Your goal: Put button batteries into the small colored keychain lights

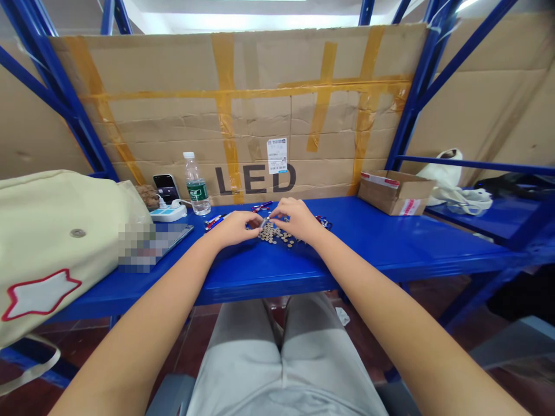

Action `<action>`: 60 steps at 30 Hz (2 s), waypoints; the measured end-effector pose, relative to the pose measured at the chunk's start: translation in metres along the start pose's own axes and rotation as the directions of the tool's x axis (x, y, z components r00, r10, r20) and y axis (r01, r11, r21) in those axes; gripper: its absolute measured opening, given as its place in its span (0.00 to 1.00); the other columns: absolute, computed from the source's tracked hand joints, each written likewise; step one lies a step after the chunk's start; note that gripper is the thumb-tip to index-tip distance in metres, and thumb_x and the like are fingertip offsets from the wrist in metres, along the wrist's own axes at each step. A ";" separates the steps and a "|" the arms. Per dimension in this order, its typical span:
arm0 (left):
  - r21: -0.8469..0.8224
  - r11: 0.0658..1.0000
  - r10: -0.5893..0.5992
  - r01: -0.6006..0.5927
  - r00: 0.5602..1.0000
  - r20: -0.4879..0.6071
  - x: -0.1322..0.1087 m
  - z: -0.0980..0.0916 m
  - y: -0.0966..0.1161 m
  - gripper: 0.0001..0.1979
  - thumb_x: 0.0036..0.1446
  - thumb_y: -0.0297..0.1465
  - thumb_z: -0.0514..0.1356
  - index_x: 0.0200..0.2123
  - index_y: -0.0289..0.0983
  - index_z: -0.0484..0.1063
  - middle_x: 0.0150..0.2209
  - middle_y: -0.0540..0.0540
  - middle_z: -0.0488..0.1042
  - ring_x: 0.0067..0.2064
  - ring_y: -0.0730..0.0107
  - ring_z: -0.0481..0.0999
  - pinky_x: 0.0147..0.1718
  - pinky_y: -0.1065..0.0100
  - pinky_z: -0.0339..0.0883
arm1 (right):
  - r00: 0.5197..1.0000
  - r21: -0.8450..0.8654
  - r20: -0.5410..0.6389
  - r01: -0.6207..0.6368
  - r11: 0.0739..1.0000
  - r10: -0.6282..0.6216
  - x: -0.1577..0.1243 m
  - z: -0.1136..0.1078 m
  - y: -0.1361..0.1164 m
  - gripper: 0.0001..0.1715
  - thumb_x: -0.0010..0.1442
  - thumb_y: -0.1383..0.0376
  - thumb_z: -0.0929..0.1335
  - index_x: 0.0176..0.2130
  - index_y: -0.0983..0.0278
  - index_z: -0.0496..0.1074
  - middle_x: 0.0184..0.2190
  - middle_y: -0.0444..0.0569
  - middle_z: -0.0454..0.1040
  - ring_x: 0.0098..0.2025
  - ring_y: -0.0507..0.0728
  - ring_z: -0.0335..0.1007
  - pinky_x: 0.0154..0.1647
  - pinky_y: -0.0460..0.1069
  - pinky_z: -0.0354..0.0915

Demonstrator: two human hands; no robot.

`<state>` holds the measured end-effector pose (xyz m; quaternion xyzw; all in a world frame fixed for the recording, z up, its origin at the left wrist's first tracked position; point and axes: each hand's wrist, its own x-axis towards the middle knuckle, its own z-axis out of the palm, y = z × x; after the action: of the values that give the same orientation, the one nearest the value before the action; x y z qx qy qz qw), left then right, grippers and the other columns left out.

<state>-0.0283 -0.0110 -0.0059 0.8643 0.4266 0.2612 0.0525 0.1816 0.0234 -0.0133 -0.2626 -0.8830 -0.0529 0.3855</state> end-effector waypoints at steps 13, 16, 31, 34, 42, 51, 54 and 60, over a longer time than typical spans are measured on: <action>0.024 0.999 -0.023 0.023 1.000 -0.014 0.000 0.000 -0.005 0.13 0.52 0.34 0.57 0.39 0.36 0.75 0.35 0.48 0.78 0.36 0.68 0.76 0.39 0.69 0.68 | 0.979 -0.095 0.150 -0.123 0.988 0.136 -0.003 -0.004 -0.001 0.13 0.58 0.66 0.64 0.40 0.61 0.75 0.38 0.50 0.71 0.43 0.57 0.64 0.44 0.50 0.55; 0.070 0.997 -0.029 0.029 1.000 -0.010 0.000 -0.001 -0.007 0.12 0.52 0.33 0.57 0.38 0.36 0.75 0.35 0.48 0.78 0.36 0.68 0.76 0.39 0.70 0.68 | 0.920 -0.194 0.306 -0.190 0.962 0.244 -0.004 -0.003 0.000 0.12 0.56 0.61 0.66 0.39 0.57 0.77 0.41 0.51 0.70 0.46 0.60 0.64 0.44 0.52 0.56; 0.139 0.989 0.041 -0.047 0.998 0.049 0.001 0.000 -0.006 0.13 0.53 0.34 0.56 0.40 0.38 0.75 0.37 0.47 0.78 0.38 0.66 0.75 0.41 0.68 0.66 | 0.906 0.352 0.280 -0.405 0.843 0.319 0.002 -0.005 -0.001 0.10 0.56 0.62 0.67 0.35 0.65 0.76 0.35 0.47 0.77 0.38 0.52 0.70 0.40 0.46 0.63; 0.169 0.982 0.075 -0.083 0.996 0.049 0.001 0.000 -0.004 0.13 0.54 0.34 0.55 0.40 0.38 0.74 0.37 0.47 0.78 0.38 0.66 0.75 0.41 0.68 0.66 | 0.887 0.413 0.316 -0.449 0.792 0.338 0.002 -0.005 -0.006 0.10 0.55 0.62 0.68 0.35 0.65 0.76 0.34 0.47 0.77 0.37 0.52 0.70 0.39 0.46 0.63; 0.171 0.983 0.066 -0.070 0.997 0.025 0.002 0.002 -0.004 0.12 0.53 0.33 0.56 0.39 0.38 0.75 0.36 0.47 0.78 0.38 0.66 0.75 0.41 0.68 0.66 | 0.891 0.278 0.213 -0.448 0.850 0.400 0.003 0.000 -0.001 0.11 0.56 0.62 0.66 0.36 0.66 0.73 0.33 0.46 0.74 0.34 0.52 0.67 0.36 0.47 0.62; 0.214 0.977 0.025 -0.020 0.999 -0.020 0.001 0.001 -0.011 0.13 0.53 0.35 0.55 0.38 0.37 0.75 0.36 0.46 0.78 0.38 0.65 0.75 0.41 0.67 0.66 | 0.844 -0.367 0.255 -0.367 0.855 0.472 0.002 0.008 0.024 0.16 0.58 0.63 0.64 0.43 0.57 0.77 0.48 0.55 0.71 0.51 0.66 0.63 0.49 0.59 0.59; 0.202 0.979 0.010 -0.005 1.000 -0.021 0.001 0.000 -0.013 0.13 0.53 0.36 0.55 0.38 0.38 0.75 0.37 0.47 0.78 0.38 0.65 0.75 0.41 0.67 0.66 | 0.822 -0.389 0.276 -0.378 0.840 0.497 0.001 0.004 0.027 0.15 0.57 0.62 0.64 0.41 0.55 0.78 0.48 0.53 0.72 0.51 0.66 0.64 0.48 0.60 0.60; 0.187 0.981 -0.043 0.046 0.999 -0.020 0.000 -0.003 -0.015 0.14 0.52 0.35 0.56 0.40 0.38 0.75 0.38 0.47 0.78 0.39 0.64 0.75 0.40 0.67 0.67 | 0.719 -0.362 0.311 -0.515 0.777 0.621 -0.007 -0.020 0.026 0.12 0.54 0.55 0.68 0.33 0.58 0.78 0.37 0.50 0.78 0.44 0.62 0.70 0.46 0.56 0.60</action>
<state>-0.0409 -0.0021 -0.0079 0.8536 0.4690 0.2253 -0.0265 0.2116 0.0365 -0.0065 -0.5738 -0.8048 0.0152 0.1506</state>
